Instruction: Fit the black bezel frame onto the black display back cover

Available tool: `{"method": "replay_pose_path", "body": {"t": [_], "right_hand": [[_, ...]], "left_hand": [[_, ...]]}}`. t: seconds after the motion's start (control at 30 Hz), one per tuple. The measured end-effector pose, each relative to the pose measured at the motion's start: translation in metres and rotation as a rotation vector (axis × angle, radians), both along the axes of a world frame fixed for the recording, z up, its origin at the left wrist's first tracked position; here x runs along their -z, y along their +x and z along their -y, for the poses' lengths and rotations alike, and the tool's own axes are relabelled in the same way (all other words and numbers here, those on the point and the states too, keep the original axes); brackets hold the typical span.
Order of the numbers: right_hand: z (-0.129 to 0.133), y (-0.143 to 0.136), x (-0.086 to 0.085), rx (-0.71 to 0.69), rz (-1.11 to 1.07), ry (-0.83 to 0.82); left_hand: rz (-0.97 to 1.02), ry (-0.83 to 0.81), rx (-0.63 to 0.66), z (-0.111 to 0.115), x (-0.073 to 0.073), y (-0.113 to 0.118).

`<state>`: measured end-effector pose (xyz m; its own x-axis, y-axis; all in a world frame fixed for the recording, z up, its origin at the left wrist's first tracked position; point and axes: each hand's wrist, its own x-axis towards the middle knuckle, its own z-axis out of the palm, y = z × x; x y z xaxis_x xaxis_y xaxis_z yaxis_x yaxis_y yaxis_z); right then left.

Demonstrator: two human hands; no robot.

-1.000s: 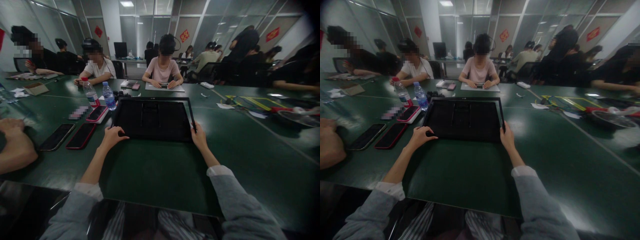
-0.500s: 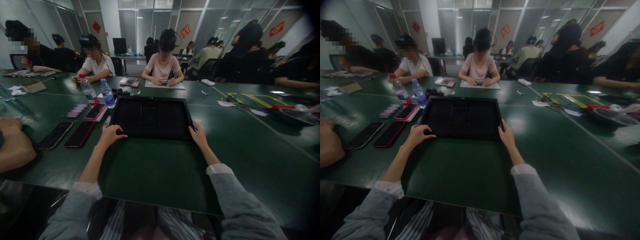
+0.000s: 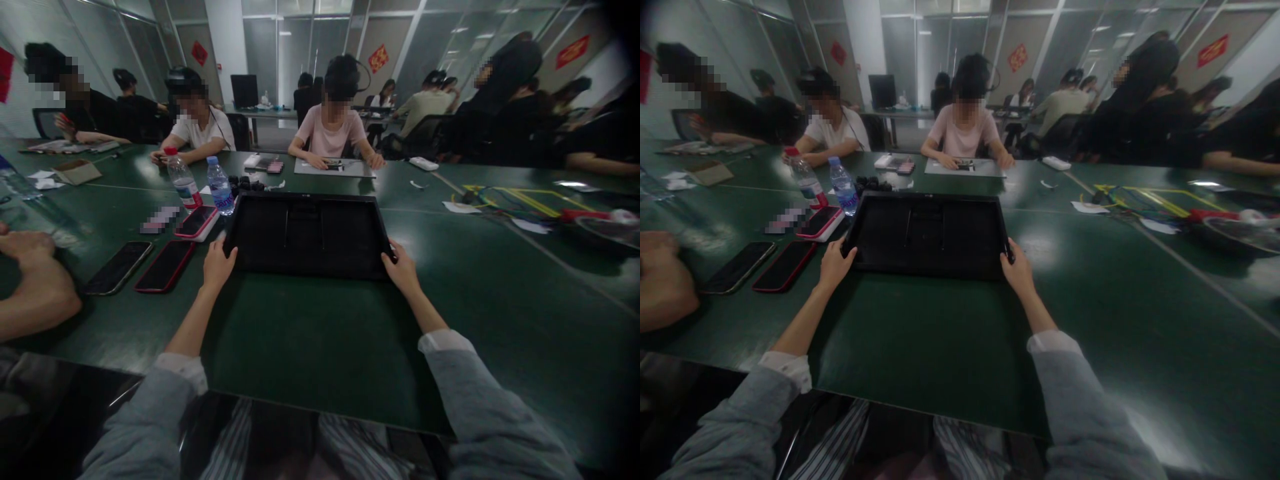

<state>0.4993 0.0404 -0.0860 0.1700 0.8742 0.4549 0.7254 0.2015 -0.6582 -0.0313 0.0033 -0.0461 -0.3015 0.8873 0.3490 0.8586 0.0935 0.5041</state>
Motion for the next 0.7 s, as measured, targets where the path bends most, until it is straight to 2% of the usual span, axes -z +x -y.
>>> {"method": "replay_pose_path", "body": {"t": [0.23, 0.7], "right_hand": [[0.0027, -0.0038, -0.0048, 0.024, 0.013, -0.037], [0.0027, -0.0042, -0.0063, -0.011, -0.016, -0.017]], "left_hand": [[0.131, -0.011, -0.045, -0.0102, 0.0031, -0.0093], [0.072, -0.026, -0.08, -0.0078, 0.0004, -0.0043]]}}
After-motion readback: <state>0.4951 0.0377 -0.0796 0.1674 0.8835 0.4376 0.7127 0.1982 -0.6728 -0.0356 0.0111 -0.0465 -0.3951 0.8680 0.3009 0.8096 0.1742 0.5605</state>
